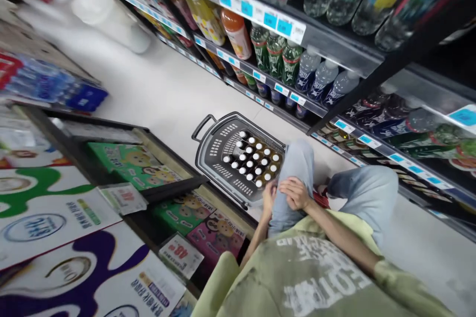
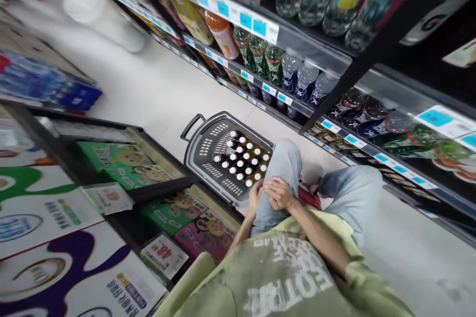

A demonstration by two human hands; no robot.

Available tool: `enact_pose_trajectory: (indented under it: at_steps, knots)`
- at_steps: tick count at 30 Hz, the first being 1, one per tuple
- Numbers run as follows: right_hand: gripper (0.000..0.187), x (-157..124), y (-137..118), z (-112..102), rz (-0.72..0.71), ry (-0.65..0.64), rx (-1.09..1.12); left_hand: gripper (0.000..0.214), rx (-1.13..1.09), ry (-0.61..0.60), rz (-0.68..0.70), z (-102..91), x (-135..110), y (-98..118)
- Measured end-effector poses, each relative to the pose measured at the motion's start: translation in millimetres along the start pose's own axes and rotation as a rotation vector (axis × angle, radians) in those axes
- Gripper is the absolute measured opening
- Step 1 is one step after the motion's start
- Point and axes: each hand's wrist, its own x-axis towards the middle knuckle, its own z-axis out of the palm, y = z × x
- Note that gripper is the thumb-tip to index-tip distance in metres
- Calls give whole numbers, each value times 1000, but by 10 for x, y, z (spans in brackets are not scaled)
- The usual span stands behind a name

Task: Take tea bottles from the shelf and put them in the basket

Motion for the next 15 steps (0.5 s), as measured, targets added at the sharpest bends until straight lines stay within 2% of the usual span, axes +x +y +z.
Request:
enact_pose_trajectory:
  at_steps: [3,6,9,11,13,15]
  knots:
    - [39,1,10,-7,-19,29,-20,41,-104,119,-48,30,-193,47]
    - [36,29,-4,-19,-48,34,-37,39,-186,238,-23,-193,-205,74]
    - [36,114,-76,-23,-38,33,-118,36,-293,302,128,-441,-175,239]
    - [32,194,-140,-15,-35,45,-221,37,-318,328,269,-517,-156,412]
    - [23,277,-177,10,-27,29,-351,38,-283,362,411,-493,-110,578]
    - [28,343,-163,40,34,-12,-482,39,-229,376,531,-388,-11,700]
